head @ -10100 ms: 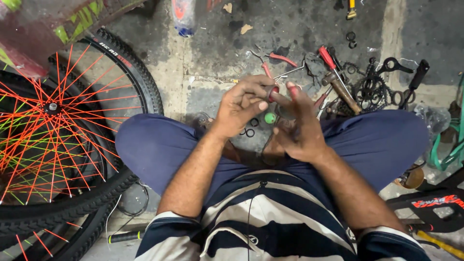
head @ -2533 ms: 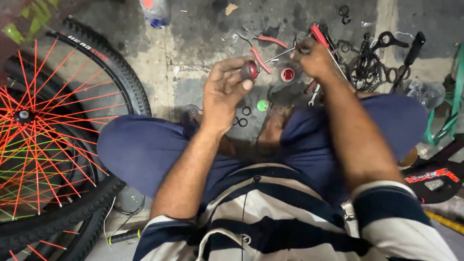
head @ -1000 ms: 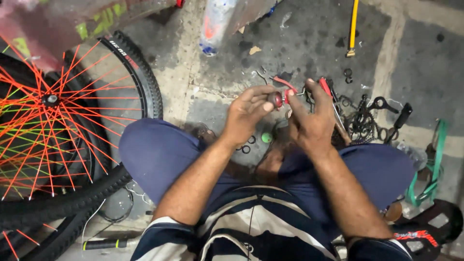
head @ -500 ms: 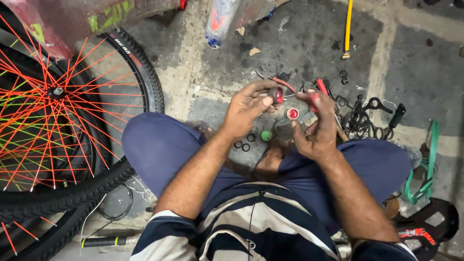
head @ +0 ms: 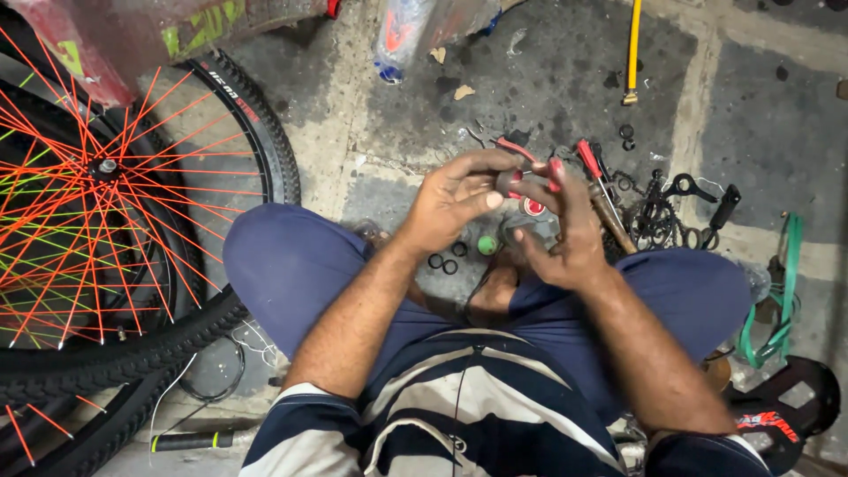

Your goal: The person sits on the workshop floor next to a bicycle wheel and packs red grease into the wheel hub, pressing grease into the hub body and fitting rubber seals and o-rings onto the hub by hand, handling small rings one at a time from the floor.

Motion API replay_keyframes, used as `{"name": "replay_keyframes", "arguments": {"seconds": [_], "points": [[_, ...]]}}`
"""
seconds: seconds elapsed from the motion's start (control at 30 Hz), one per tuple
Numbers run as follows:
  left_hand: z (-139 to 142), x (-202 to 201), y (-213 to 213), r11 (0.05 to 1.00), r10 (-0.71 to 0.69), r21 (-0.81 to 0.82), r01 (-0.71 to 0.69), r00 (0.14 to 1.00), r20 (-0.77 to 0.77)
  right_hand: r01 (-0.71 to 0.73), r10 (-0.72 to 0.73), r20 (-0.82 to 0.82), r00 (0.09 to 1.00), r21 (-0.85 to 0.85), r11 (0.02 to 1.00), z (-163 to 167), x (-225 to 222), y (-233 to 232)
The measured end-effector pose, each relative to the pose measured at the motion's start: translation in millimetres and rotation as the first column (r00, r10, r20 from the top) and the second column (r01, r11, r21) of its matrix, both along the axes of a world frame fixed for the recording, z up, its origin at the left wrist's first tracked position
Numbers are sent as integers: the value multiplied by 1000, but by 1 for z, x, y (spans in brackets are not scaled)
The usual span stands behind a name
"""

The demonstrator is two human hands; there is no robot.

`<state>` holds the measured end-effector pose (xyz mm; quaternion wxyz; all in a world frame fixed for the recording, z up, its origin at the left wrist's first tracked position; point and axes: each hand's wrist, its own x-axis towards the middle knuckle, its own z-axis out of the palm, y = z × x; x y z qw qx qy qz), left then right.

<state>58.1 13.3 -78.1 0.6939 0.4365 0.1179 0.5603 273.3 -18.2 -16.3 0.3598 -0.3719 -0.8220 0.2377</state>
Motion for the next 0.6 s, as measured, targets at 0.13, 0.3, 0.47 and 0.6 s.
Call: {"name": "replay_keyframes", "arguments": {"seconds": [0.13, 0.3, 0.47, 0.6], "points": [[-2, 4, 0, 999, 24, 30, -26, 997, 78, -242, -105, -607, 787, -461, 854, -8, 2, -12], [-6, 7, 1, 1000, -17, -8, 18, 992, 124, 19, -93, -332, 939, -219, 975, -10, 4, -15], [-8, 7, 2, 999, -32, -41, 34, 997, 68, 121, -229, 275, 934, 361, 925, -7, -1, -9], [-7, 3, 4, 999, -9, -38, 13, 996, 92, 145, -222, 177, 959, 366, 919, -2, -5, -10]]}}
